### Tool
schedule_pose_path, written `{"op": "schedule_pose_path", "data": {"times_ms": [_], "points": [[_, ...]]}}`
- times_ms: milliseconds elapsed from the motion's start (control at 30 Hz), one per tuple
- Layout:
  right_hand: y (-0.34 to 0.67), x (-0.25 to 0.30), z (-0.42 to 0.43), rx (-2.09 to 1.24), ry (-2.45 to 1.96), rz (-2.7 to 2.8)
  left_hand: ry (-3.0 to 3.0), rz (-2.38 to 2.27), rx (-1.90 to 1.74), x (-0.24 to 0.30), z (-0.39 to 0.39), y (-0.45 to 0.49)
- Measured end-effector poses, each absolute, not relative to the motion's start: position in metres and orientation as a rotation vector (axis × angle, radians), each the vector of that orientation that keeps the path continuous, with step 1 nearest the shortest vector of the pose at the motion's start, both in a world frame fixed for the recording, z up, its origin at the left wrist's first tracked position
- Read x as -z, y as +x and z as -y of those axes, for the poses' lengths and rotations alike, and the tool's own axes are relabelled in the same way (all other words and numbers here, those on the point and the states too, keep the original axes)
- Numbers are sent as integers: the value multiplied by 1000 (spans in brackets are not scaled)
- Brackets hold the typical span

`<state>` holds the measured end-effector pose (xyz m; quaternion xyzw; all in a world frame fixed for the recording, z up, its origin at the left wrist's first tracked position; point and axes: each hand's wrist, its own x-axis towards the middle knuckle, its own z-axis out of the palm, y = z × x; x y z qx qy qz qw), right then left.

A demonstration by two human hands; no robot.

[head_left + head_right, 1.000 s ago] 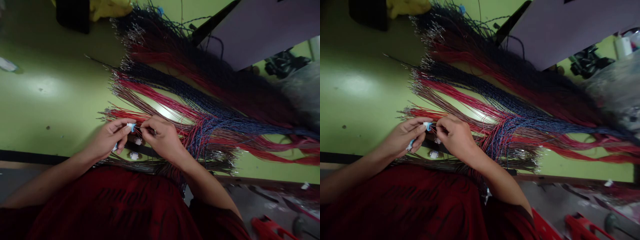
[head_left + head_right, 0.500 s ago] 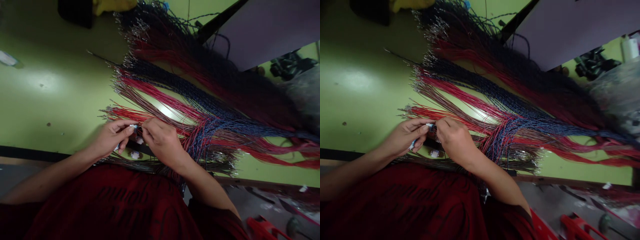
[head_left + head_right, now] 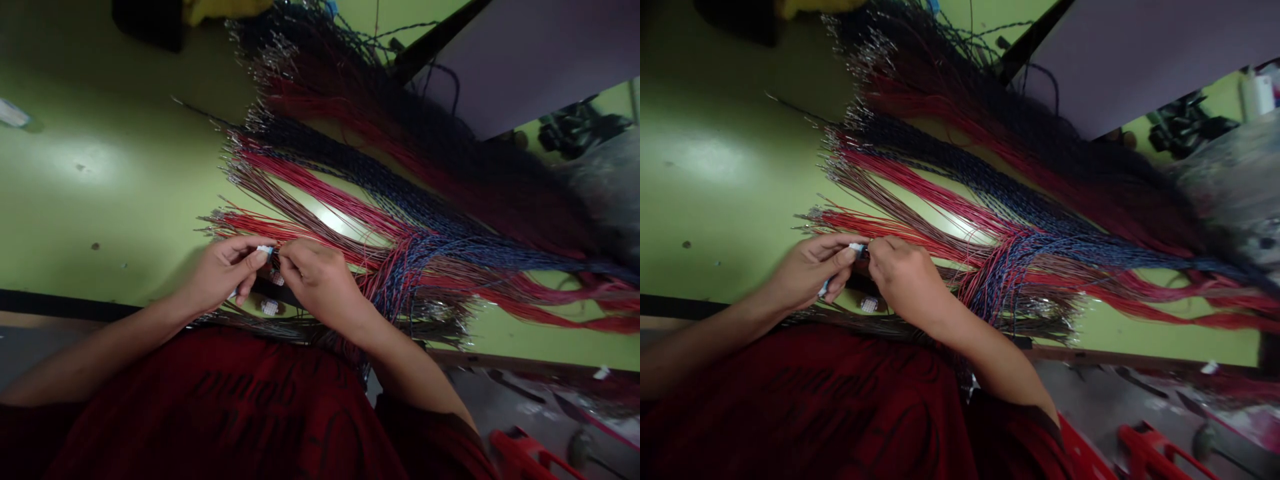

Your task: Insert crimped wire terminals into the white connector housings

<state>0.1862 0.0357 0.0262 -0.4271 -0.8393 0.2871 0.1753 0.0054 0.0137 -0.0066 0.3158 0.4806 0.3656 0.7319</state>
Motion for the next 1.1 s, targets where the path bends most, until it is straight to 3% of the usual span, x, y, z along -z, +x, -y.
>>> {"op": "schedule_pose_path", "data": {"times_ms": [133,333,567,833,900,1000,1100], "points": [[186,-23,-34,-777,-1196,2416,762,-1058,-776,6,-15,7],[185,-21,-31,-1032,-1311,2014,727,-1062,-795,5,-15,7],[182,-18,-31,-959,-1397,2123,824,-1087,-776,7,-13,9],[197,-30,-52,-1227,-1320,1971,729,-1083,-825,1,-15,12],[214,-26,-77,-1051,-1431,2014,699,-1101,-825,0,-15,12],[244,-9,-120,-330,-1804,2018,708,-1106,-786,1,-13,10],[269,7,-145,-43,-2039,2113,734,-1113,-733,1,-12,9]]}}
